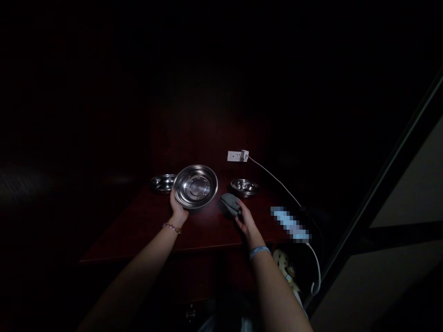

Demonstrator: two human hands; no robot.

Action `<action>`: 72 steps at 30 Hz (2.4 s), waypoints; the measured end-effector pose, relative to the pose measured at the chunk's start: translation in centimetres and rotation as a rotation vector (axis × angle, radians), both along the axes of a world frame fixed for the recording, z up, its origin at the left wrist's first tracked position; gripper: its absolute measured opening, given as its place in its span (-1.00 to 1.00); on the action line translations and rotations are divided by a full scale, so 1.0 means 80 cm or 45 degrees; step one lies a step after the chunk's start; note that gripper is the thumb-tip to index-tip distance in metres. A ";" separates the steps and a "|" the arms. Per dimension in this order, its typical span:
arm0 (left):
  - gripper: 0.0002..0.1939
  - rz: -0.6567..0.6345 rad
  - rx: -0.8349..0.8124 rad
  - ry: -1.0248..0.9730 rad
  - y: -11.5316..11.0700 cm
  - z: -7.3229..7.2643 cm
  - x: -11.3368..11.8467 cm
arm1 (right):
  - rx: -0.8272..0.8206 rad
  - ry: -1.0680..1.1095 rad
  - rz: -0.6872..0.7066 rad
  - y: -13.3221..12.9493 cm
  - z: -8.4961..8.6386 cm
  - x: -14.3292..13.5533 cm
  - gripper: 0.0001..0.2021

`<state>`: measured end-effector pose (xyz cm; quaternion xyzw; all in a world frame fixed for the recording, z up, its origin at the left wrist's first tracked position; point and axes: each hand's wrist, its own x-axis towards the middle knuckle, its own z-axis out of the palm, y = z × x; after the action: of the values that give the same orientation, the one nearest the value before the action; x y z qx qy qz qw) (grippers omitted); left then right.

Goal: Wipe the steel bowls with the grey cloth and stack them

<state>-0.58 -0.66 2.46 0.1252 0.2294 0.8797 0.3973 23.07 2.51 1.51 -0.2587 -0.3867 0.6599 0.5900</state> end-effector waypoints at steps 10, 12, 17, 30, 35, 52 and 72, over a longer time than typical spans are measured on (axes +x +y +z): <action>-0.60 -0.246 0.229 -0.229 -0.002 0.002 -0.012 | 0.358 -0.723 -0.424 -0.018 -0.004 -0.061 -0.55; -0.60 -0.243 0.219 -0.223 -0.002 0.002 -0.011 | 0.513 -0.909 -0.598 -0.020 -0.009 -0.058 -0.54; -0.61 -0.272 0.190 -0.203 -0.005 0.007 -0.005 | 0.765 -1.292 -0.871 -0.018 -0.012 -0.049 -0.49; -0.58 -0.231 0.100 -0.165 -0.005 0.009 0.002 | 1.148 -1.971 -0.333 -0.069 0.014 -0.087 -0.41; -0.61 -0.212 0.011 -0.196 -0.005 0.012 0.007 | 0.876 -2.181 0.145 -0.073 0.002 -0.094 -0.35; -0.73 -0.470 -0.408 0.157 0.010 -0.015 0.017 | -0.033 -1.674 -0.745 -0.032 0.019 -0.008 -0.53; -0.86 -0.438 -0.480 0.430 0.045 -0.047 0.020 | 0.832 -2.581 -0.700 0.079 0.023 0.066 -0.39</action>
<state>1.04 2.92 -1.33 0.2307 0.4270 0.7081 0.5128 28.33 8.85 3.35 -0.5892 -0.7771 -0.1467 0.1656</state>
